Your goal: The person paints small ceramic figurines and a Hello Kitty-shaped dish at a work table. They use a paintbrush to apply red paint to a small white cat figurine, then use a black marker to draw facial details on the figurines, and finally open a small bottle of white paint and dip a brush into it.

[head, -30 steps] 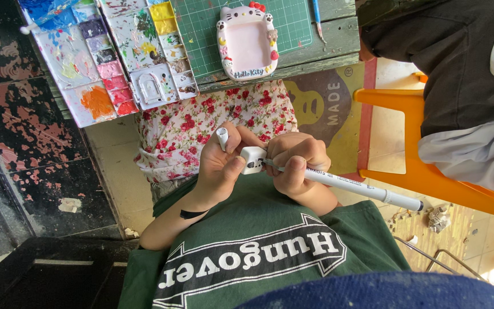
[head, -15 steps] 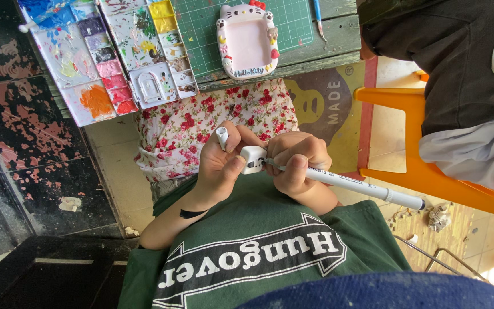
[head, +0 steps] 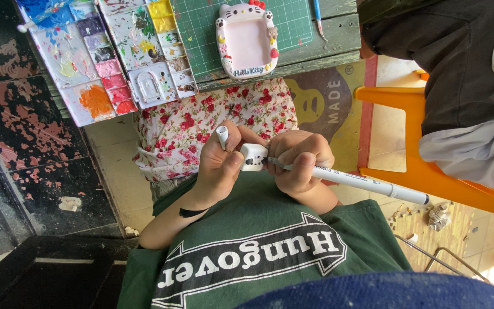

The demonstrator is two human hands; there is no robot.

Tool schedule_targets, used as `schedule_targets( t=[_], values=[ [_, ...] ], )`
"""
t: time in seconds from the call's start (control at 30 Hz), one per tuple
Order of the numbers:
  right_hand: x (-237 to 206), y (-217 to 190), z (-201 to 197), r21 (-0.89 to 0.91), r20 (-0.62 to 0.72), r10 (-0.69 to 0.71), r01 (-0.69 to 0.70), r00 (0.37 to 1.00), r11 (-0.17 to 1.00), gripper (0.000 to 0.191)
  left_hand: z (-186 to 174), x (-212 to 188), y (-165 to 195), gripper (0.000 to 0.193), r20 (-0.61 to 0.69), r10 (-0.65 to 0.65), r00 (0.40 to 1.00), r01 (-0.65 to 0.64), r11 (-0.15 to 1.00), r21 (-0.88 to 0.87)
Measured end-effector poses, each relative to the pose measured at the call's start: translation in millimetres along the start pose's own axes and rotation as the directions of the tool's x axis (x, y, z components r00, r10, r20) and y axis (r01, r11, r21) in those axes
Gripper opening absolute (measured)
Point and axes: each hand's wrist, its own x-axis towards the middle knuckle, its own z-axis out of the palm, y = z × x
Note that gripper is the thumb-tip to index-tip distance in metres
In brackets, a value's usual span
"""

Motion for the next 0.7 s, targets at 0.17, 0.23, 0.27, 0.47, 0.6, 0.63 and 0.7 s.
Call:
schedule_targets(
  t=[0.17,0.23,0.27,0.47,0.6,0.63,0.7],
  values=[
    [-0.9,-4.2,-3.4,-0.085,0.039,-0.025,0.029,0.999,0.996,0.035,1.4,-3.1,-1.0,0.035,0.006,0.008,1.000,-0.008,1.000,-0.011],
    [0.0,-5.8,-4.1,-0.110,0.069,-0.030,0.037,0.997,0.993,0.034,1.6,-3.4,0.0,0.035,0.006,0.014,1.000,-0.015,1.000,0.015],
    [0.8,-6.4,-4.3,-0.122,0.084,-0.031,0.041,0.996,0.992,0.034,1.8,-3.3,0.2,0.036,0.007,0.014,1.000,-0.014,1.000,0.009],
    [3.9,-5.7,-4.0,-0.133,0.110,-0.049,0.063,0.993,0.989,0.033,2.4,-3.4,1.5,0.036,0.008,0.006,1.000,-0.006,1.000,-0.002],
    [4.4,-4.8,-4.1,-0.142,0.127,-0.064,0.082,0.990,0.986,0.031,2.5,-3.2,2.1,0.035,0.006,0.013,1.000,-0.013,1.000,0.014],
    [4.2,-4.7,-4.1,-0.147,0.131,-0.067,0.086,0.989,0.985,0.031,2.8,-3.1,2.3,0.035,0.005,0.014,1.000,-0.014,1.000,0.020],
    [3.4,-4.4,-3.7,-0.129,0.100,-0.058,0.071,0.993,0.989,0.031,3.3,-3.4,2.9,0.035,0.013,0.007,1.000,-0.007,1.000,0.011]
  ],
)
